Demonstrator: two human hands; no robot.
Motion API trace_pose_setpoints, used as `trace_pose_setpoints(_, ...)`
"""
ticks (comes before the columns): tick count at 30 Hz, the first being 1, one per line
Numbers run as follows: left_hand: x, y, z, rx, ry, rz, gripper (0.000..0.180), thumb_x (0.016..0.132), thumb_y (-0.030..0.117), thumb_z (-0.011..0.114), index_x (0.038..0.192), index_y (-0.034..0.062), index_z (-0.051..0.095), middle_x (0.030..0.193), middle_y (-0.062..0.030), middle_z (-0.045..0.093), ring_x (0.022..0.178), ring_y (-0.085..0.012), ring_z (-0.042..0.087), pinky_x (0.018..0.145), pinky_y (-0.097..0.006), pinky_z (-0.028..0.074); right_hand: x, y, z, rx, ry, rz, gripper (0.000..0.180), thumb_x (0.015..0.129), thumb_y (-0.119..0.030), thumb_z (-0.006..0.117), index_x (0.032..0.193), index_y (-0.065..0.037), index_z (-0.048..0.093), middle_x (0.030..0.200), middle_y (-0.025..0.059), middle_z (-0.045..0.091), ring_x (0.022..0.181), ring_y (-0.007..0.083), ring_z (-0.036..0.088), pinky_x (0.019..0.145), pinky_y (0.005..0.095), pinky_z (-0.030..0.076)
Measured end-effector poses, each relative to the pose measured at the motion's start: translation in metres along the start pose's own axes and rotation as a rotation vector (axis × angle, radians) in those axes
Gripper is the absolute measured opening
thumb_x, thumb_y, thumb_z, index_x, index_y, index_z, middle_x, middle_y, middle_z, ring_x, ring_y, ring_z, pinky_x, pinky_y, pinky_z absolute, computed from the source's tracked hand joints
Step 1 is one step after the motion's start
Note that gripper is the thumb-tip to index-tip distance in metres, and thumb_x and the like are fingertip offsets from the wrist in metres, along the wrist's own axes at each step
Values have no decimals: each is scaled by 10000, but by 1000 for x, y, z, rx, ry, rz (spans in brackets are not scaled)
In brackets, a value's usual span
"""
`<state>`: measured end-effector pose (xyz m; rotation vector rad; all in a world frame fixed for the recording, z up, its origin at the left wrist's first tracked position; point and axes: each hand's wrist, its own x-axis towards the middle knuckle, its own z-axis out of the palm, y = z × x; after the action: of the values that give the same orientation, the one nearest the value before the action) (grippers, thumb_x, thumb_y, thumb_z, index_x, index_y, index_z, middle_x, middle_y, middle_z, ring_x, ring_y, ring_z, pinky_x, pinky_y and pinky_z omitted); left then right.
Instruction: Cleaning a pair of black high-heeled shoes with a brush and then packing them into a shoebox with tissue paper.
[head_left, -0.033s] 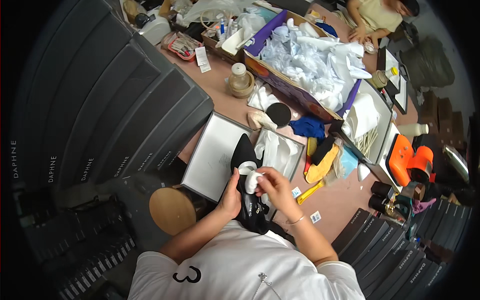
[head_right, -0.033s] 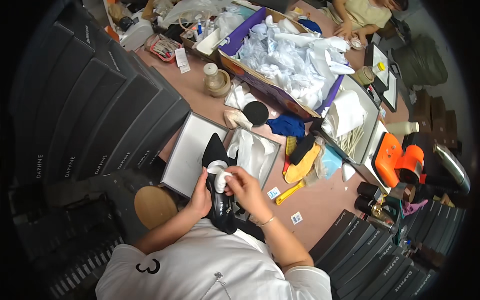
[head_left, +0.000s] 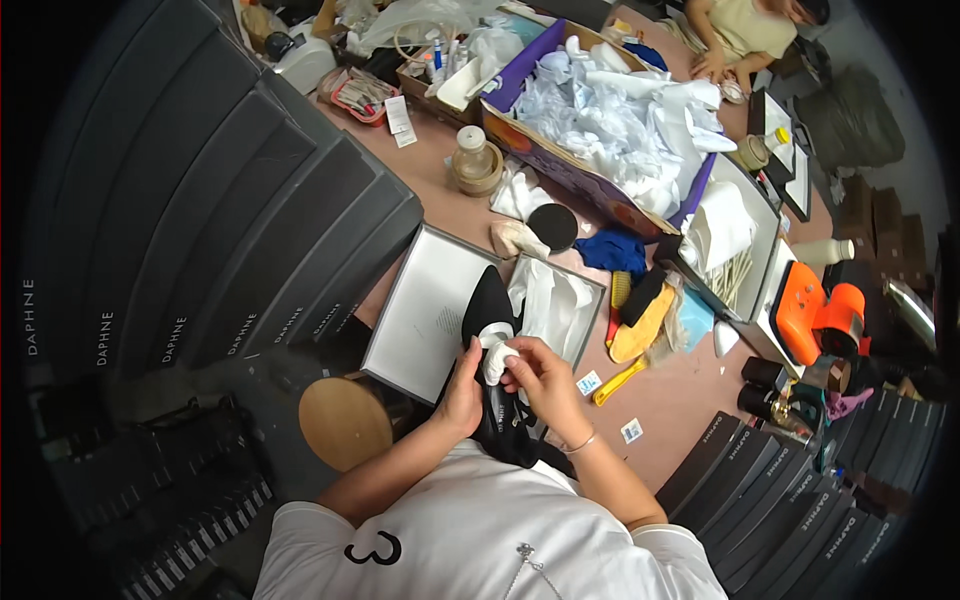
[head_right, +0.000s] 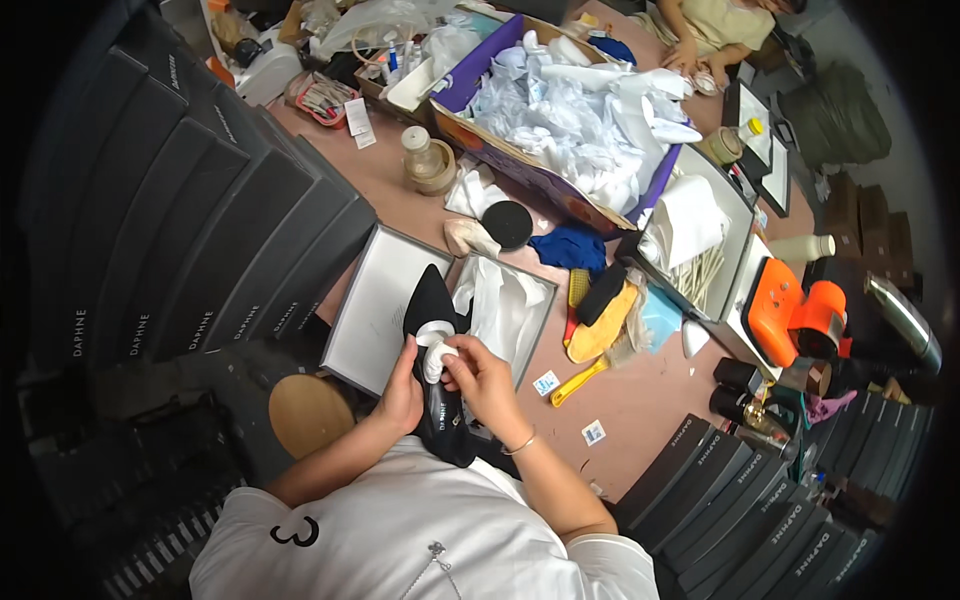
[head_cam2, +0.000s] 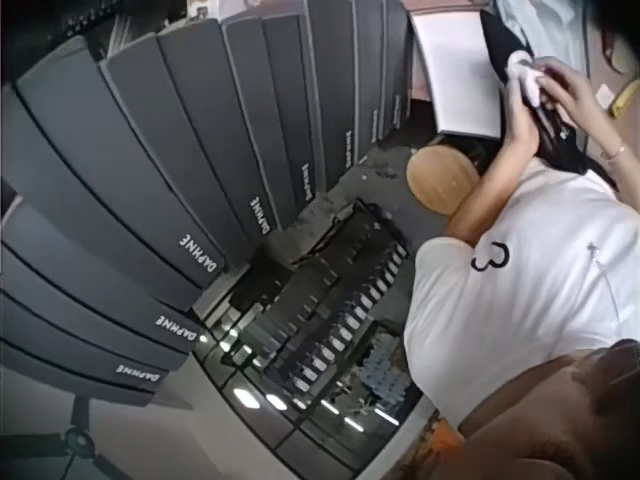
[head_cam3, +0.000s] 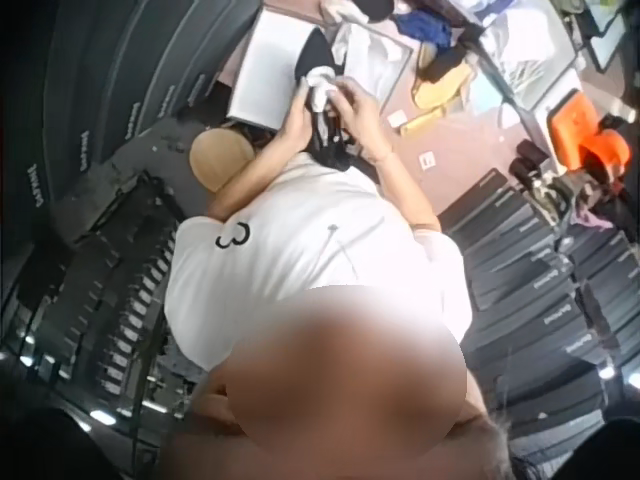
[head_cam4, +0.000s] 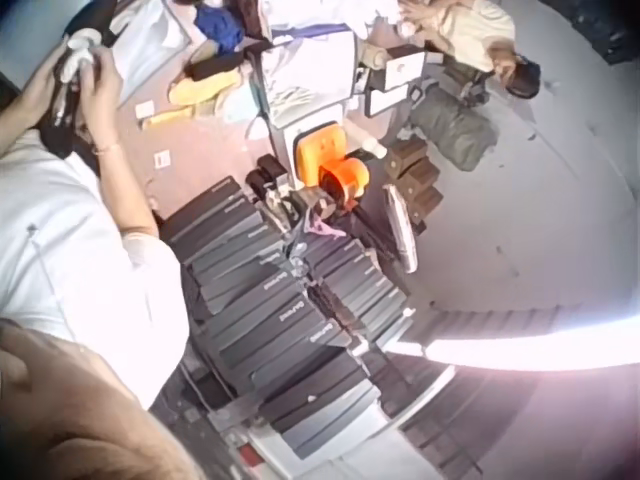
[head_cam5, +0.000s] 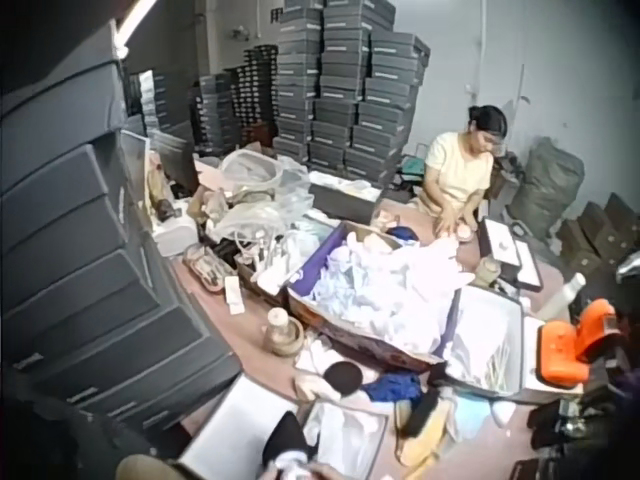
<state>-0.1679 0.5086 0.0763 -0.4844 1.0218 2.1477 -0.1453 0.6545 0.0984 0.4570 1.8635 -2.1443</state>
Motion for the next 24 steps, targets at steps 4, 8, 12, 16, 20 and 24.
trace_pose_setpoints(4,-7,-6,8,147,68,138,519,905,217,580,1343,77,341,1215,-62,478,1116,-164,486,975,-320,393,-24,-13,11,-617,103,-363,302,831,-125,697,1093,-15,595,885,104,621,727,232,627,630,320,504)
trace_pose_setpoints(8,-21,5,26,141,-77,49,550,871,130,587,1347,104,312,1193,-68,468,1070,-157,506,894,-298,456,-16,-1,3,-908,369,-409,321,769,-223,751,991,-33,619,829,104,591,705,298,598,610,366,477)
trace_pose_setpoints(12,-20,-4,11,214,-103,-72,616,797,37,533,1372,70,311,1199,-113,510,1054,-192,566,860,-337,518,-6,-10,8,-832,509,-538,552,717,-228,802,1157,-33,532,895,144,586,756,337,605,648,358,494)
trace_pose_setpoints(16,-37,9,16,182,-120,-139,482,788,29,490,1263,13,411,983,-135,608,789,-221,659,693,-345,574,-10,-18,-9,-532,172,-445,882,712,-196,810,1429,-39,320,1153,204,591,939,369,630,780,356,512)
trace_pose_setpoints(20,-31,19,8,164,-94,-380,405,749,41,473,1146,-36,467,775,-162,615,678,-236,651,600,-336,570,8,3,9,-646,274,-354,588,840,-168,670,1361,-14,442,1070,302,606,957,428,612,814,408,491)
trace_pose_setpoints(24,1,55,-43,416,-84,-292,391,793,107,517,1148,-54,544,899,-170,654,762,-229,666,673,-331,564,6,-12,6,-455,189,-250,533,859,-205,665,1319,-7,483,1033,287,628,895,381,647,775,397,510)
